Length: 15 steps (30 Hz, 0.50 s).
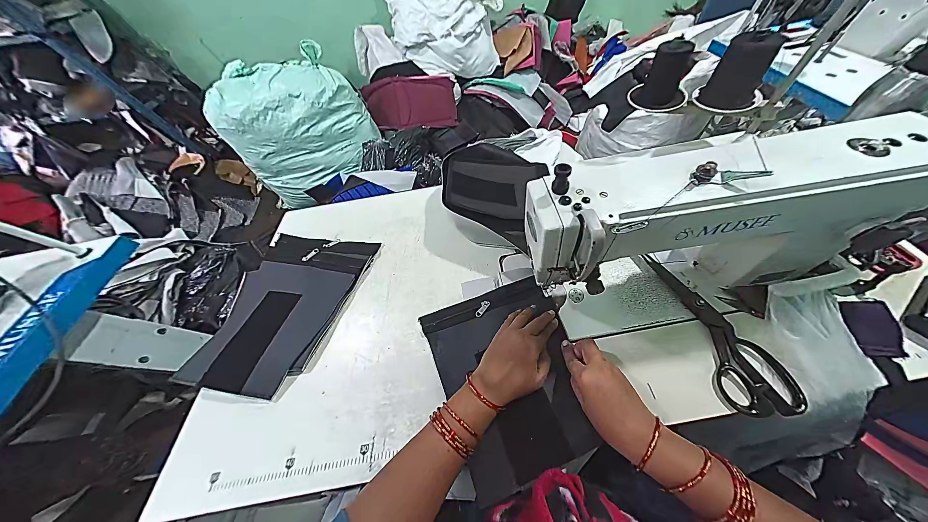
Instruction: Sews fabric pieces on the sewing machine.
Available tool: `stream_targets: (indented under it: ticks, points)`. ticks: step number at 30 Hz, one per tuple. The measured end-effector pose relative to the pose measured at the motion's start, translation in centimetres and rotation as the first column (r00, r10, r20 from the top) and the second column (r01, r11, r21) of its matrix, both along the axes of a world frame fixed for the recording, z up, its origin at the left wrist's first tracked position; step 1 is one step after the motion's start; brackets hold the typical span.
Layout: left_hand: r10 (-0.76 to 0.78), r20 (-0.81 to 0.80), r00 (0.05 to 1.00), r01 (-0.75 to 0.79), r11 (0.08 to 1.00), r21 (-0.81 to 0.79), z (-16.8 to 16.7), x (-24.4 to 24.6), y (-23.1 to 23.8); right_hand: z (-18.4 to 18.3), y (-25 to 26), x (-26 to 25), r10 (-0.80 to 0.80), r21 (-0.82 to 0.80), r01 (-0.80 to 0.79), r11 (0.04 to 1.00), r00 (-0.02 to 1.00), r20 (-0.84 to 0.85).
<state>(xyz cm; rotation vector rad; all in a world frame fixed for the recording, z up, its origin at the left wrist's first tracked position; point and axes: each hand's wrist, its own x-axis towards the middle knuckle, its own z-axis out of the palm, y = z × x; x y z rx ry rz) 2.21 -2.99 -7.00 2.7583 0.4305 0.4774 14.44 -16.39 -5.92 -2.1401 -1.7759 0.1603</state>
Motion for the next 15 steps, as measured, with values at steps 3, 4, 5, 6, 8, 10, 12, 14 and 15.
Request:
stream_targets:
  ticks: [3, 4, 5, 6, 8, 10, 12, 14, 15]
  points:
    - [-0.006, -0.026, 1.000, 0.005, 0.999, -0.042, 0.3, 0.2, 0.5, -0.1, 0.6, 0.2, -0.001, 0.018, 0.000, 1.000, 1.000, 0.010]
    - [-0.011, -0.028, 1.000, 0.009, 0.999, -0.051, 0.4, 0.3, 0.8, 0.0, 0.9, 0.3, -0.004, 0.000, 0.004, 1.000, 1.000, 0.006]
    - [-0.019, -0.036, 0.999, 0.016, 0.998, -0.068, 0.5, 0.3, 1.0, 0.1, 1.2, 0.3, -0.009, -0.021, 0.008, 1.000, 1.000, -0.003]
    - [-0.024, -0.031, 0.999, 0.021, 0.997, -0.078, 0.5, 0.4, 1.4, 0.3, 1.6, 0.4, -0.015, -0.046, 0.014, 0.999, 1.000, -0.014]
    - [-0.027, -0.021, 0.999, 0.026, 0.997, -0.074, 0.5, 0.8, 2.2, 0.5, 2.3, 0.6, -0.024, -0.093, 0.022, 0.995, 0.999, -0.025]
    - [-0.030, -0.014, 0.999, 0.029, 0.997, -0.070, 0.6, 1.0, 3.0, 0.3, 2.9, 0.8, -0.023, -0.060, 0.022, 0.998, 1.000, -0.018]
    - [-0.047, 0.004, 0.999, 0.047, 0.996, -0.080, 0.5, 1.2, 3.8, -0.1, 3.5, 1.0, -0.018, 0.002, 0.018, 1.000, 1.000, -0.007]
    - [-0.078, 0.023, 0.997, 0.080, 0.992, -0.102, 0.5, 1.2, 4.7, 0.2, 4.0, 1.1, -0.020, -0.020, 0.019, 1.000, 0.999, -0.028]
    - [-0.099, 0.023, 0.995, 0.101, 0.988, -0.117, 0.5, 1.2, 5.0, 0.4, 4.3, 1.2, -0.023, -0.042, 0.021, 0.999, 0.999, -0.047]
